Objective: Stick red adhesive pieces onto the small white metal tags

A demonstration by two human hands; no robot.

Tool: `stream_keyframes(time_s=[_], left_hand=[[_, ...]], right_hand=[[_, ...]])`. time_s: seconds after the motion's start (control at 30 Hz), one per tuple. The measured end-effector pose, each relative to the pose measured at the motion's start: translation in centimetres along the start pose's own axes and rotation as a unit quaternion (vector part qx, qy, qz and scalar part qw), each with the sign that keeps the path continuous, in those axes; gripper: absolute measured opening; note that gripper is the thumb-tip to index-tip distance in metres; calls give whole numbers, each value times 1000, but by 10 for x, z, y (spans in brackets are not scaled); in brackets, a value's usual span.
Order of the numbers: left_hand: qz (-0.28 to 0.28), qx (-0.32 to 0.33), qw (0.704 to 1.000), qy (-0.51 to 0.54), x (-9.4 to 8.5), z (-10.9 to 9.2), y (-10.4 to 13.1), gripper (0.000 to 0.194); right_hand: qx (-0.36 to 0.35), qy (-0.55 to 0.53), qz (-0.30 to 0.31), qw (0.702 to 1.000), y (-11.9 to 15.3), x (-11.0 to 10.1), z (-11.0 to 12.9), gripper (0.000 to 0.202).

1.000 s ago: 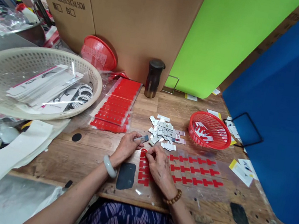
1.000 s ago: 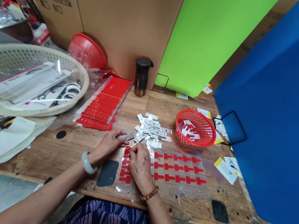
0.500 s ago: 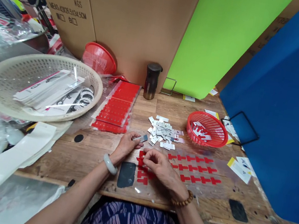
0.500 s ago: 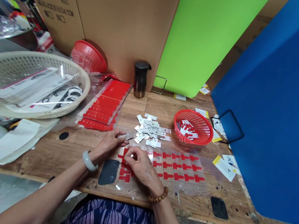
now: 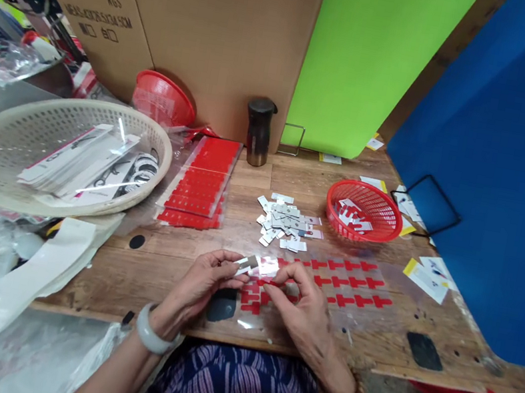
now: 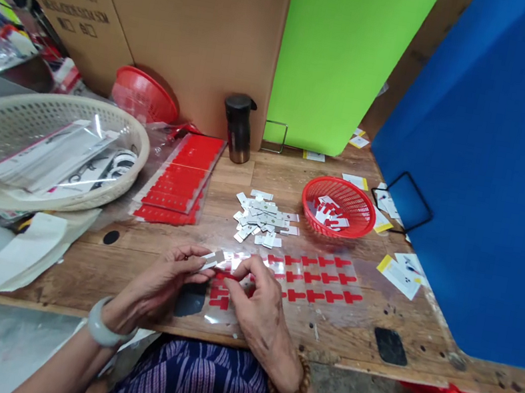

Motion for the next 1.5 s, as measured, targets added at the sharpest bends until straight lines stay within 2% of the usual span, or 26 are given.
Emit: stream_keyframes(time_s=[0.13, 0.27, 0.43, 0.63, 1.5], left_hand=[[28, -41, 999, 17, 17, 12, 12, 27], [25, -74, 997, 24, 27, 18, 18, 34], [38, -94, 995, 20, 36, 21, 21, 38], [64, -90, 994, 5, 40, 22, 21, 42], [65, -92, 993, -23, 45, 21, 20, 39]], right_hand=[[-32, 37, -6, 999, 7, 1, 2, 10], [-62, 68, -41, 995, 10, -6, 0, 12], [-58, 68, -35, 995, 12, -9, -4, 14], [-44, 67, -17, 997, 12, -9, -9, 12], [-21, 70, 3, 997, 13, -8, -6, 14]])
Point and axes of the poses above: each hand's wrist, its own y-axis away from the middle knuckle, its own x-axis out of the palm, z = x × y, the point moved 7 cm from there along -y, towards the middle knuckle, and after that the axes turned 13 degrees about x, right-handed, at the moved point
